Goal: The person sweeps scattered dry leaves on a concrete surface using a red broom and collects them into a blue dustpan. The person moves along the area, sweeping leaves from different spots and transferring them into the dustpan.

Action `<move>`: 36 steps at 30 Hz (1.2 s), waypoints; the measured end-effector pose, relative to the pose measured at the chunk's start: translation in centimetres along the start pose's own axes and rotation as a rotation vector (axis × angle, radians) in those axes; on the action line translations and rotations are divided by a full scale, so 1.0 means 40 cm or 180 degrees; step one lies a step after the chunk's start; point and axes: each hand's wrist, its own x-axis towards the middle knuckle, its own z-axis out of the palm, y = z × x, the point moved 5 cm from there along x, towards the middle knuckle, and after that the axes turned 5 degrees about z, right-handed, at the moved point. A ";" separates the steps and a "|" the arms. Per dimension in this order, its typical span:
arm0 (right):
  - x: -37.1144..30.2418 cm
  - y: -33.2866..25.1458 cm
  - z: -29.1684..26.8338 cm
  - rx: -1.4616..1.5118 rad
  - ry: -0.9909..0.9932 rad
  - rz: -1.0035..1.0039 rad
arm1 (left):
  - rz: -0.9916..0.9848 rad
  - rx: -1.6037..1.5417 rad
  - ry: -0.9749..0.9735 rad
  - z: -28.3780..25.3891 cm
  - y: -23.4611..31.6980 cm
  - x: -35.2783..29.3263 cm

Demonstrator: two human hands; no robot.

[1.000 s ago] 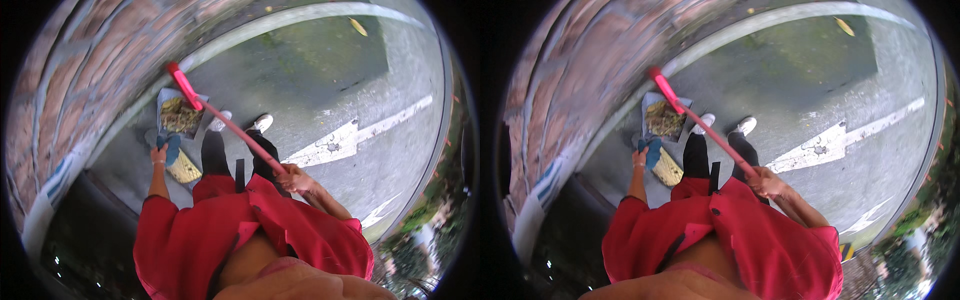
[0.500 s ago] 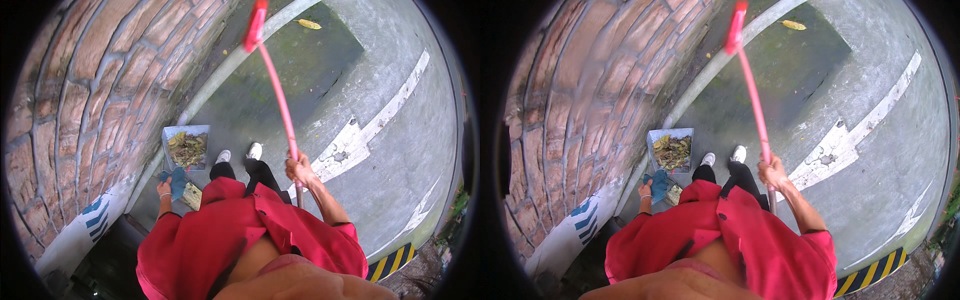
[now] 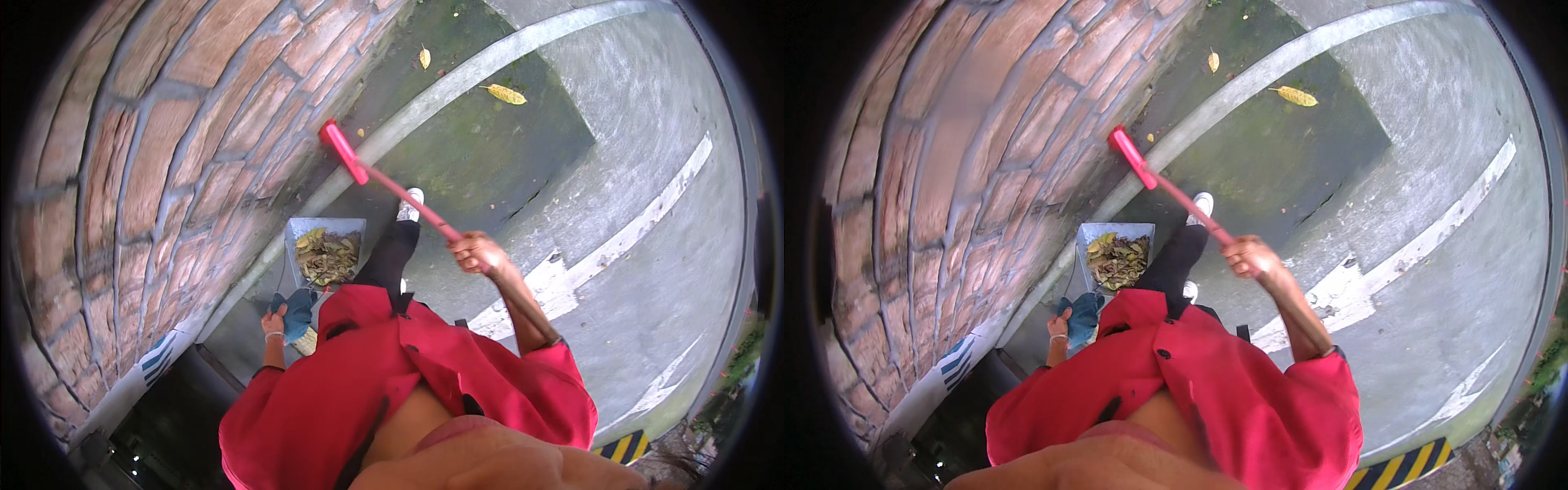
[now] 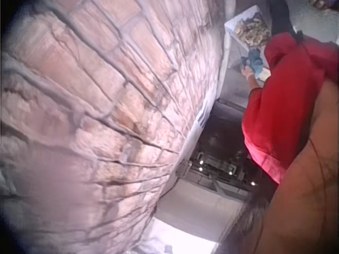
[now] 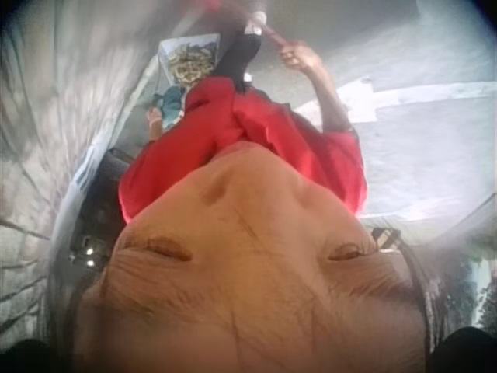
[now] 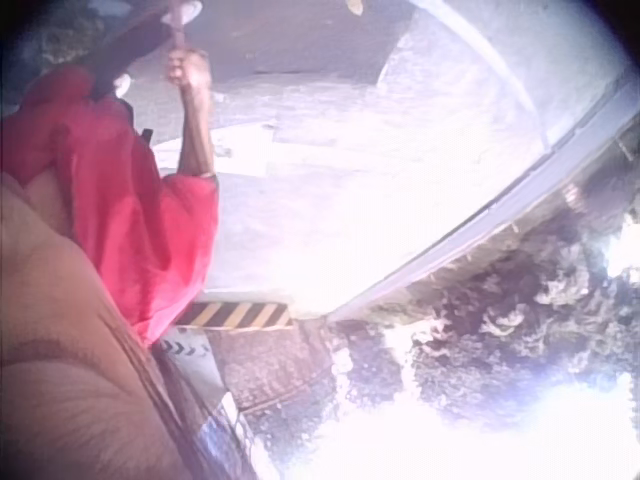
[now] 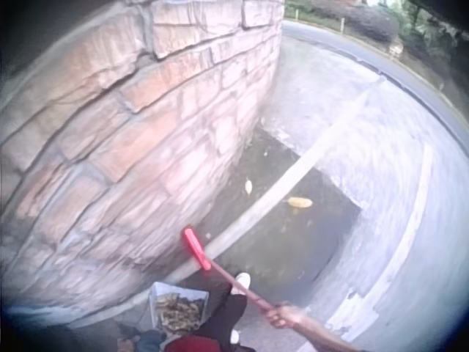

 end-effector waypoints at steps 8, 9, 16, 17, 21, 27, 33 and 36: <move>-0.240 -0.430 -0.066 -0.0154 0.1267 -0.1102 | 0.0427 0.0560 -0.0348 0.059 0.232 0.002; -0.255 -0.414 -0.051 -0.0337 0.1596 -0.0960 | 0.0445 0.0549 -0.0332 0.050 0.247 -0.004; -0.346 -0.311 0.031 -0.0113 0.0527 0.0007 | -0.0198 -0.0676 -0.0434 0.005 0.301 -0.101; -0.317 -0.313 0.030 0.0136 0.0322 0.0090 | -0.0095 -0.0630 -0.0343 -0.007 0.312 -0.120; -0.045 -0.319 0.026 0.0614 -0.0195 0.0863 | -0.0196 -0.0697 0.0040 -0.050 0.333 -0.204; 0.088 -0.396 -0.029 0.1682 -0.1333 0.1231 | -0.0298 -0.0749 0.0259 -0.056 0.330 -0.222; -0.195 -0.752 -0.231 0.0509 0.0181 -0.0732 | -0.0266 -0.0094 0.0269 -0.041 0.319 -0.210; -0.259 -0.853 -0.262 -0.0492 0.1377 -0.1284 | -0.0230 0.0152 0.0462 -0.047 0.358 -0.233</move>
